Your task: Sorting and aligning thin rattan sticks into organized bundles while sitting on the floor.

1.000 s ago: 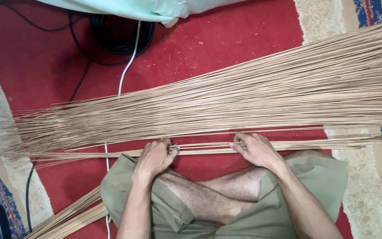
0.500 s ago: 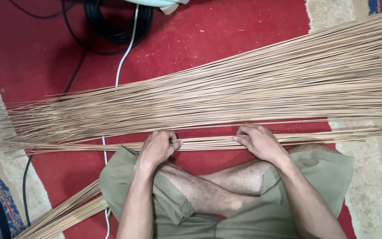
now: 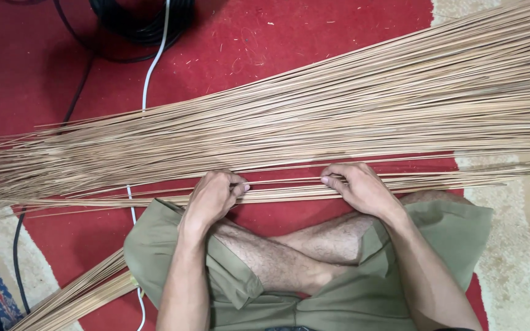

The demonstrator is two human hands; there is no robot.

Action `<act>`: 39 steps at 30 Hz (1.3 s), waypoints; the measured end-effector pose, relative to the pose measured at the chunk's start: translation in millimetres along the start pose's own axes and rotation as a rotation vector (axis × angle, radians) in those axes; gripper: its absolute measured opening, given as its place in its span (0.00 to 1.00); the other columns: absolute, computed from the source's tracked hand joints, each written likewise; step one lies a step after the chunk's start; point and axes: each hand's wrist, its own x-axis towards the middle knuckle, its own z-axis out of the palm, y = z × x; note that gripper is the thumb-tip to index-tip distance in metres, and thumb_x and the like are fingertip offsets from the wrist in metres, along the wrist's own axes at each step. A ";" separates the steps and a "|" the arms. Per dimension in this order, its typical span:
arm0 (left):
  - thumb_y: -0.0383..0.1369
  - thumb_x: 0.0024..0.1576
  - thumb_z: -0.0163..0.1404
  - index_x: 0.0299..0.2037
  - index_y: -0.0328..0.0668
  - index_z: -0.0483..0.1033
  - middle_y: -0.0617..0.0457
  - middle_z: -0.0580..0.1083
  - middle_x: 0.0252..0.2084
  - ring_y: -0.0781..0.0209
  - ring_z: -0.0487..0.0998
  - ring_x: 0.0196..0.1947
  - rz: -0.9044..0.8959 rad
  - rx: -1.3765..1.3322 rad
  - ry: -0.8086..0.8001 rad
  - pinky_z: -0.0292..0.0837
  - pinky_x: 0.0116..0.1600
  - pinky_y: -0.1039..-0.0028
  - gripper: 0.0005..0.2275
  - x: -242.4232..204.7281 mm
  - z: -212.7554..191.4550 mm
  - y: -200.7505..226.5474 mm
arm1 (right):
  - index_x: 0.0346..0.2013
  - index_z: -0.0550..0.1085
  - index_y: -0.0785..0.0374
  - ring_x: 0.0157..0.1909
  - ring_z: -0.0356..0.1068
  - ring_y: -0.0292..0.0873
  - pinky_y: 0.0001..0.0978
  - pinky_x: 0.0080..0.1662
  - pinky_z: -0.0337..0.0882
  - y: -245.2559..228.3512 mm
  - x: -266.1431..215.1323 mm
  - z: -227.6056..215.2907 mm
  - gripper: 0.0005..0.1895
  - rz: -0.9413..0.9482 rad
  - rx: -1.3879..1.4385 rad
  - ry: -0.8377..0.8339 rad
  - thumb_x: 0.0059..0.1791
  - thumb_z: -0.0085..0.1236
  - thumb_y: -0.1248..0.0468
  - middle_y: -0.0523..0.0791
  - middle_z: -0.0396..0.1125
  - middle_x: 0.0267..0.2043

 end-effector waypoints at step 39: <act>0.54 0.58 0.52 0.48 0.38 0.83 0.40 0.80 0.45 0.40 0.76 0.52 0.041 0.068 -0.022 0.70 0.58 0.53 0.25 5.1 -2.3 5.8 | 0.40 0.79 0.60 0.41 0.72 0.56 0.46 0.47 0.72 18.3 11.2 17.5 0.16 -0.141 -0.120 0.096 0.58 0.44 0.58 0.52 0.73 0.33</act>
